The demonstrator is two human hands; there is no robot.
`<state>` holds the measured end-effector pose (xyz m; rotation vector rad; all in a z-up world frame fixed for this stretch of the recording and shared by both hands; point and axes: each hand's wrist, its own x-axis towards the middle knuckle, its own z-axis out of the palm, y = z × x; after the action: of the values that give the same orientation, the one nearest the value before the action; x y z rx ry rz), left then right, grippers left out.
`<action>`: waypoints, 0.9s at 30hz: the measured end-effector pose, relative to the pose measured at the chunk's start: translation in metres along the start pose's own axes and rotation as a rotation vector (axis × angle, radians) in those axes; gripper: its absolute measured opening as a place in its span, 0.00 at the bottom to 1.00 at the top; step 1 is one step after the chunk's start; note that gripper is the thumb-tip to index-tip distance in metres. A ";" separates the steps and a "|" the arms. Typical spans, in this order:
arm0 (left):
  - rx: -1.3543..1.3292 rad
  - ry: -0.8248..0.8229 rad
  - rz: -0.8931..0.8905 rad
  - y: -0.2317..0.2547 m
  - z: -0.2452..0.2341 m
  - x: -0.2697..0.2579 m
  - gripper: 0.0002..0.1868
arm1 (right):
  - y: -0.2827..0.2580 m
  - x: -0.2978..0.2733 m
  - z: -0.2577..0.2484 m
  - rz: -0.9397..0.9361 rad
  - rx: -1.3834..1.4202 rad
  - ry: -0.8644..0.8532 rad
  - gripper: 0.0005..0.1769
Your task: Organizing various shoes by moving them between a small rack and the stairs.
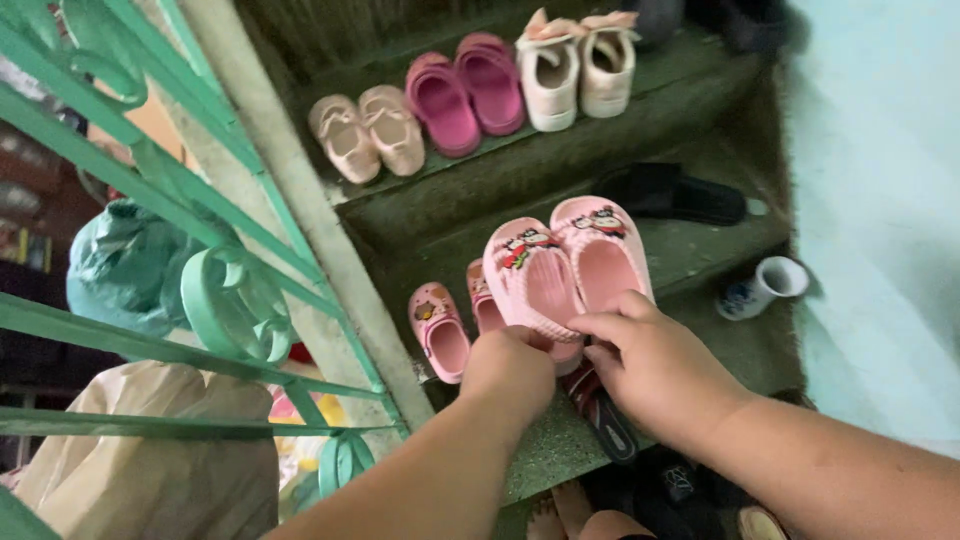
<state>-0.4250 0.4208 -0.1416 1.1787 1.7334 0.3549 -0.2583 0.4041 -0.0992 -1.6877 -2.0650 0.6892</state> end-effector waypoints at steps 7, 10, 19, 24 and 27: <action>-0.074 0.096 -0.138 -0.023 -0.012 0.032 0.16 | 0.009 0.053 0.041 -0.060 0.022 -0.281 0.26; 0.005 0.177 -0.051 -0.062 0.003 0.074 0.16 | 0.015 0.072 0.066 -0.002 -0.037 -0.365 0.26; -0.179 0.250 -0.290 -0.078 0.001 0.095 0.20 | 0.054 0.100 0.140 -0.160 0.076 -0.392 0.32; -0.353 0.290 -0.249 -0.123 0.004 0.139 0.23 | 0.064 0.110 0.155 -0.292 0.047 -0.411 0.32; -0.355 0.318 -0.216 -0.148 0.008 0.162 0.27 | 0.070 0.112 0.157 -0.411 0.047 -0.364 0.32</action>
<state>-0.5095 0.4815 -0.3356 0.6985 1.9476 0.7145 -0.3167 0.5043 -0.2687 -1.1148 -2.5144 0.9446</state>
